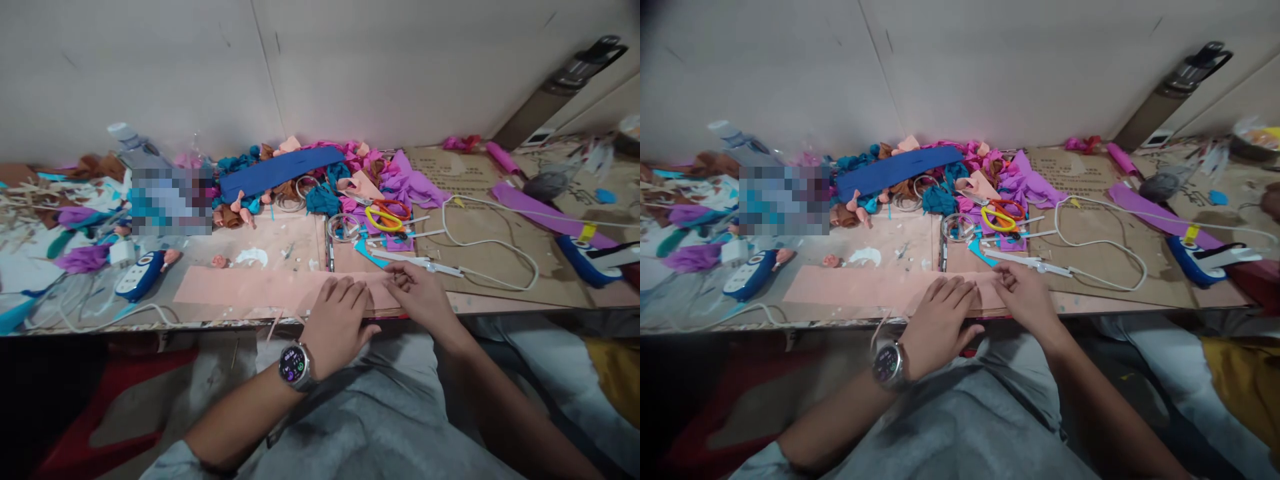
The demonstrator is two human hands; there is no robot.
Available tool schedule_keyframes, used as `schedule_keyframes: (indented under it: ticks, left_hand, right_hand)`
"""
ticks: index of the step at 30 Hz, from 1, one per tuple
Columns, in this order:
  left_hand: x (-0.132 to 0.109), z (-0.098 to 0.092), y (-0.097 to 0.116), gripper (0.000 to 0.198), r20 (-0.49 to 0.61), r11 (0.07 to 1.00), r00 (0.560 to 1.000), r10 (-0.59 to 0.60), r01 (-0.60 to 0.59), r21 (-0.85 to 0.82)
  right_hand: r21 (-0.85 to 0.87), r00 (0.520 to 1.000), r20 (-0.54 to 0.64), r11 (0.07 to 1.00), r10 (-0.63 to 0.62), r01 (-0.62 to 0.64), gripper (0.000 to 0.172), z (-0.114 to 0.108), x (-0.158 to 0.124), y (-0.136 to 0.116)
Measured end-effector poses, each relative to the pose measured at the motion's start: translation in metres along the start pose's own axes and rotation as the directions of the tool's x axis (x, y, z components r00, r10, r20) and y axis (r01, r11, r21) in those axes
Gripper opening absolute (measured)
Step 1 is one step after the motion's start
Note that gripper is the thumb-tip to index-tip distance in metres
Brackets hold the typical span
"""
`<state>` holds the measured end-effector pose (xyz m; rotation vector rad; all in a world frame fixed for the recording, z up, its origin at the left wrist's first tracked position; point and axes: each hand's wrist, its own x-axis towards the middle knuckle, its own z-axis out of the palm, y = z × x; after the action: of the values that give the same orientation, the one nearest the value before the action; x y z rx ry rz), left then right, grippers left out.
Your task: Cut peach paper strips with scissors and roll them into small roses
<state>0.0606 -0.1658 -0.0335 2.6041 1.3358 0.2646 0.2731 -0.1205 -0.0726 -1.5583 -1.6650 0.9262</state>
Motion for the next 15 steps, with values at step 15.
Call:
schedule_keyframes:
  ticks: [15]
  left_hand:
    - [0.020, 0.003, 0.006, 0.058, -0.012, 1.000, 1.000, 0.011, -0.011, 0.008]
  right_hand:
    - [-0.287, 0.975, -0.116, 0.946, -0.190, 0.150, 0.022, 0.006, 0.002, -0.002]
